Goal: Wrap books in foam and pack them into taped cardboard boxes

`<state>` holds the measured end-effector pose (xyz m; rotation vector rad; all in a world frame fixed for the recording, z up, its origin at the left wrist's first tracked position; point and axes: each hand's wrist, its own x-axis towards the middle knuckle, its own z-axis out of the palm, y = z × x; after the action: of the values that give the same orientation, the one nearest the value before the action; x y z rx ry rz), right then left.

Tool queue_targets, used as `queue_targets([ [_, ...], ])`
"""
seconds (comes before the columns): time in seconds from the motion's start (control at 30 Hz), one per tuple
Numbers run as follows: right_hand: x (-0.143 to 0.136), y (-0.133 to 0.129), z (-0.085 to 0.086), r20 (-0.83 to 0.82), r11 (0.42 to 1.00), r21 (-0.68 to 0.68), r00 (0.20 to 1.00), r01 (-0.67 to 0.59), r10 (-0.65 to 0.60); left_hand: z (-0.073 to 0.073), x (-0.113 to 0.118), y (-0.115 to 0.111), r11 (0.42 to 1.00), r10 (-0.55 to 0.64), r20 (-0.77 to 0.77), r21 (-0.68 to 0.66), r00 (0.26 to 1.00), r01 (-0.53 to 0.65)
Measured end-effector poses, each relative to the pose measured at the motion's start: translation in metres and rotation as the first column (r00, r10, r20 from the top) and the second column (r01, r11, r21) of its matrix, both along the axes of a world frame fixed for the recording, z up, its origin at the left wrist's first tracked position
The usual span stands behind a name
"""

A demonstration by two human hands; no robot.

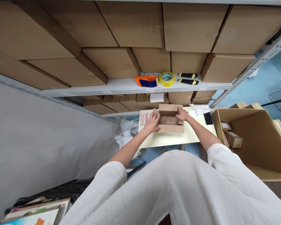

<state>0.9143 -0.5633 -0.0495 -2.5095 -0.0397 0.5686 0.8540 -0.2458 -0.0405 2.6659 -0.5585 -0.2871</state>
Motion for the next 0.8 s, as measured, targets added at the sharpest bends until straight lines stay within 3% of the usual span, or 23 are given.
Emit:
queue_targets([
  [0.1, 0.003, -0.015, 0.007, -0.030, 0.984, 0.177, 1.000, 0.000, 0.005, -0.002, 0.010, 0.005, 0.997, 0.034, -0.124, 0.079, 0.992, -0.024],
  [0.23, 0.010, -0.041, 0.016, -0.062, 0.958, 0.284, 0.996, -0.042, 0.062, -0.004, 0.038, 0.005, 1.000, 0.010, -0.266, 0.022, 0.964, -0.004],
  [0.3, 0.012, -0.051, 0.019, -0.071, 0.973, 0.213, 0.992, -0.088, 0.106, -0.005, 0.052, 0.004, 0.999, -0.015, -0.269, 0.044, 0.963, 0.028],
  [0.4, 0.012, -0.060, 0.021, -0.079, 0.987, -0.018, 0.985, -0.157, 0.155, -0.005, 0.069, 0.001, 0.987, -0.072, -0.284, 0.121, 0.956, 0.110],
  [0.57, 0.000, -0.051, 0.021, -0.025, 0.894, -0.360, 0.961, -0.265, 0.274, -0.006, 0.079, -0.002, 0.940, -0.161, -0.313, 0.242, 0.936, 0.242],
  [0.67, -0.007, -0.041, 0.021, 0.010, 0.860, -0.370, 0.925, -0.350, 0.381, -0.008, 0.078, 0.000, 0.920, -0.179, -0.313, 0.283, 0.933, 0.272],
  [0.8, -0.010, -0.029, 0.020, -0.103, 0.848, -0.283, 0.893, -0.448, 0.437, -0.015, 0.070, 0.003, 0.930, -0.175, -0.308, 0.261, 0.935, 0.260],
])
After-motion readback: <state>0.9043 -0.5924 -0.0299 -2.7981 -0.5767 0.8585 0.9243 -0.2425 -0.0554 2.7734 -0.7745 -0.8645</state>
